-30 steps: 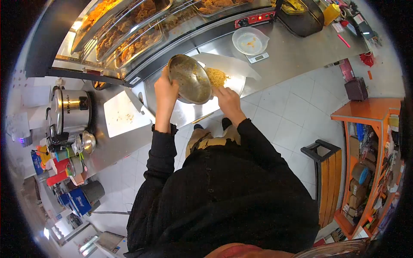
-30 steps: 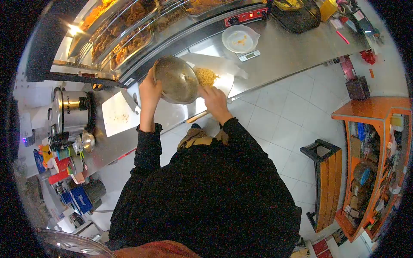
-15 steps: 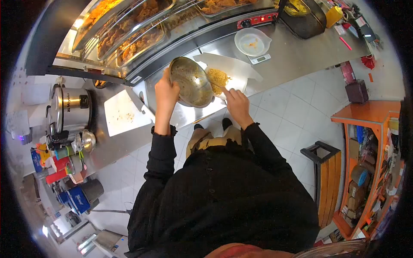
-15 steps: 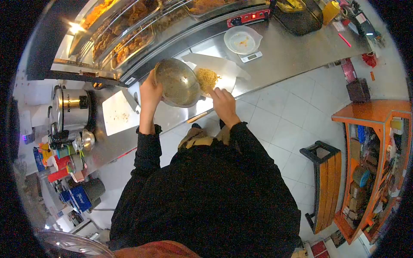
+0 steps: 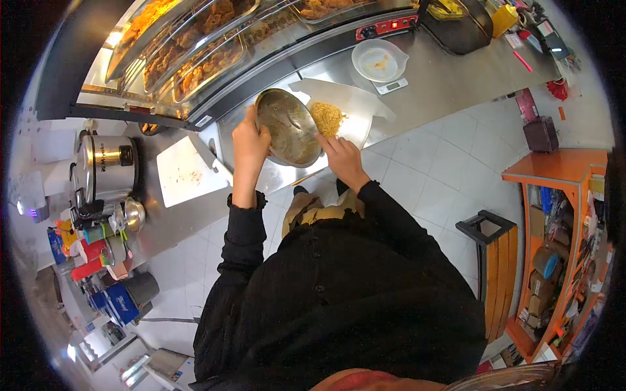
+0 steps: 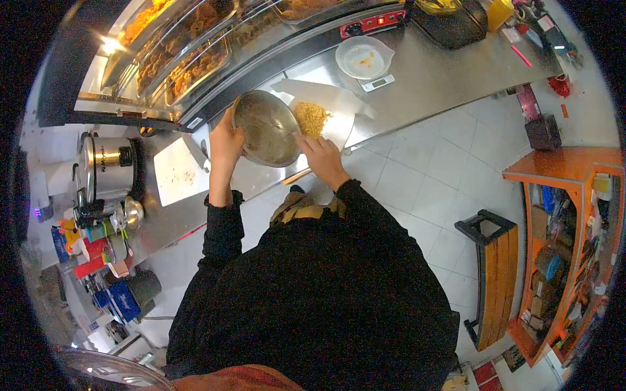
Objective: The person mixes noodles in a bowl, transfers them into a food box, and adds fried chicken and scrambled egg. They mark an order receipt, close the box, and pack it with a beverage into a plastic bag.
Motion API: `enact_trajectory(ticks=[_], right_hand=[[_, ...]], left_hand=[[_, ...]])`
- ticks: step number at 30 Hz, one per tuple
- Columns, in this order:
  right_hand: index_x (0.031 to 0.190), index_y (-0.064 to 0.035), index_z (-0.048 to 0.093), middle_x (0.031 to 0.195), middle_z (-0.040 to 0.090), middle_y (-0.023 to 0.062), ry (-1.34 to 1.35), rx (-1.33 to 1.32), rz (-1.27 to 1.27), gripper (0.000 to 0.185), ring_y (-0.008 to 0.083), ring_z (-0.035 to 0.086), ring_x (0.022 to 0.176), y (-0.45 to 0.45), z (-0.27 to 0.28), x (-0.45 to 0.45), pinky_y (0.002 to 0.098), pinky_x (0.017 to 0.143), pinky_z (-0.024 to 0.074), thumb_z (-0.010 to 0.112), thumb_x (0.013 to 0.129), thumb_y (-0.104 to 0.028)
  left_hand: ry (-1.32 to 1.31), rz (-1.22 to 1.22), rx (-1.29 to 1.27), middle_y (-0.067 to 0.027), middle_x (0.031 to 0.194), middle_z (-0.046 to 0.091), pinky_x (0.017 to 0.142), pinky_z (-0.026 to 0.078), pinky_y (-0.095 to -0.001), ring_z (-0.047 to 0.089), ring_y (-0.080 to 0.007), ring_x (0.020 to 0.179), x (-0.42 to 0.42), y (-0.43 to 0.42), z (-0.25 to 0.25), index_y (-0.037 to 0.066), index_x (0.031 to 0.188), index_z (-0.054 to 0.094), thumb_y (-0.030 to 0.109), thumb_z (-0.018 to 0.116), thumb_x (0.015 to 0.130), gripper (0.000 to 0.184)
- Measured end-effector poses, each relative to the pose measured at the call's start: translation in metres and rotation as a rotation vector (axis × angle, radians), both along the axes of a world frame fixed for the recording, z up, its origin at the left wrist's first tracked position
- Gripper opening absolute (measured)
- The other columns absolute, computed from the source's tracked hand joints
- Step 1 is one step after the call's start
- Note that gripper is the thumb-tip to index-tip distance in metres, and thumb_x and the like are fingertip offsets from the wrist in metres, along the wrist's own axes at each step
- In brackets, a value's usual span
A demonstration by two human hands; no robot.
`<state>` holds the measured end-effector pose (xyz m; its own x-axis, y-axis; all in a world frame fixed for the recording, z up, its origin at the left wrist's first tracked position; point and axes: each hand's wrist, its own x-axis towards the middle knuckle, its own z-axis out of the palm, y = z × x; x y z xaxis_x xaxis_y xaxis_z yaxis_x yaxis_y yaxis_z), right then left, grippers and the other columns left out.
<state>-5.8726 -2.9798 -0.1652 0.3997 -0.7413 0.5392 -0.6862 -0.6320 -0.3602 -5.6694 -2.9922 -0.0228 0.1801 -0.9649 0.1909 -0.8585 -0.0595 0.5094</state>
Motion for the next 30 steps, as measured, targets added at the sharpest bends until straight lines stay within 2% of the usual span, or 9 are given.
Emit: enact_trajectory(ticks=[6, 10, 14, 15, 19, 22, 23, 26, 30], right_hand=[[0.113, -0.0083, 0.058, 0.075, 0.048, 0.0059, -0.009, 0.157, -0.137, 0.038, 0.0211, 0.055, 0.066, -0.001, -0.002, -0.017, 0.0336, 0.059, 0.0469, 0.059, 0.075, -0.008], [0.109, -0.01, 0.061, 0.077, 0.054, 0.0082, -0.366, 0.272, -0.182, 0.027, 0.0259, 0.057, 0.065, -0.007, 0.012, -0.023, 0.0321, 0.057, 0.0479, 0.056, 0.083, -0.005], [0.101, -0.0059, 0.065, 0.082, 0.065, 0.0091, -0.627, 0.713, -0.05, 0.018, 0.0172, 0.063, 0.073, -0.053, 0.009, -0.018, 0.0277, 0.062, 0.0493, 0.057, 0.086, -0.011], [0.099, -0.005, 0.066, 0.082, 0.067, 0.0083, -0.673, 0.683, -0.024, 0.018, 0.0123, 0.062, 0.073, -0.061, -0.005, -0.018, 0.0253, 0.064, 0.0484, 0.059, 0.085, -0.013], [0.097, -0.005, 0.066, 0.082, 0.067, 0.0066, -0.343, 0.934, -0.008, 0.017, 0.011, 0.062, 0.073, -0.066, -0.022, -0.046, 0.0242, 0.067, 0.0472, 0.061, 0.085, -0.016], [0.098, -0.005, 0.067, 0.084, 0.068, 0.0057, -0.639, 0.927, 0.027, 0.018, 0.0107, 0.062, 0.074, -0.072, -0.025, -0.035, 0.025, 0.067, 0.0472, 0.06, 0.085, -0.015], [0.101, -0.0049, 0.065, 0.083, 0.067, 0.0076, -0.673, 0.721, 0.068, 0.019, 0.0133, 0.062, 0.071, -0.074, -0.025, -0.028, 0.0255, 0.066, 0.0482, 0.06, 0.086, -0.014], [0.103, -0.0055, 0.064, 0.084, 0.067, 0.0102, -0.363, 0.695, -0.111, 0.018, 0.0183, 0.064, 0.072, -0.063, -0.005, -0.023, 0.0267, 0.067, 0.0498, 0.057, 0.088, -0.012], [0.104, -0.0071, 0.063, 0.096, 0.065, 0.0115, -0.547, 0.639, 0.105, 0.019, 0.0246, 0.065, 0.078, -0.003, 0.042, -0.014, 0.0313, 0.068, 0.0518, 0.053, 0.089, -0.011]], left_hand=[[0.078, 0.066, 0.074, -0.0186, 0.054, 0.057, 0.052, 0.05, -0.0396, 0.061, -0.0291, 0.048, -0.003, 0.005, 0.008, -0.004, 0.12, 0.05, 0.002, 0.051, 0.074, 0.046], [0.028, 0.026, 0.047, -0.0186, 0.055, 0.057, 0.052, 0.05, -0.0396, 0.061, -0.0296, 0.048, -0.008, 0.009, 0.015, -0.004, 0.119, 0.051, 0.002, 0.051, 0.075, 0.044], [0.013, -0.028, -0.034, -0.02, 0.06, 0.058, 0.055, 0.049, -0.0423, 0.061, -0.0328, 0.053, -0.012, 0.011, 0.013, -0.002, 0.119, 0.051, 0.002, 0.052, 0.075, 0.045], [0.002, -0.021, -0.03, -0.0207, 0.062, 0.059, 0.056, 0.048, -0.043, 0.061, -0.0335, 0.055, -0.012, 0.011, 0.011, -0.001, 0.12, 0.051, 0.002, 0.053, 0.075, 0.045], [0.001, 0.005, -0.031, -0.0221, 0.067, 0.058, 0.058, 0.046, -0.0439, 0.06, -0.0348, 0.06, -0.01, 0.012, 0.011, 0.002, 0.122, 0.051, 0.003, 0.055, 0.075, 0.048], [0.004, -0.025, -0.038, -0.0203, 0.065, 0.056, 0.056, 0.044, -0.0422, 0.057, -0.0334, 0.057, -0.009, 0.017, 0.007, 0.002, 0.123, 0.051, 0.004, 0.057, 0.075, 0.048], [-0.002, -0.043, -0.048, -0.0194, 0.064, 0.055, 0.055, 0.044, -0.0415, 0.056, -0.0328, 0.056, -0.008, 0.016, 0.005, 0.002, 0.124, 0.05, 0.004, 0.057, 0.076, 0.048], [0.009, -0.028, -0.103, -0.0168, 0.062, 0.052, 0.053, 0.043, -0.0389, 0.053, -0.0294, 0.053, -0.001, 0.015, -0.003, 0.004, 0.127, 0.05, 0.004, 0.058, 0.077, 0.051], [0.071, 0.02, -0.085, -0.0152, 0.061, 0.052, 0.052, 0.042, -0.0366, 0.052, -0.0253, 0.051, 0.011, 0.012, -0.016, 0.006, 0.129, 0.05, 0.006, 0.059, 0.077, 0.052]])
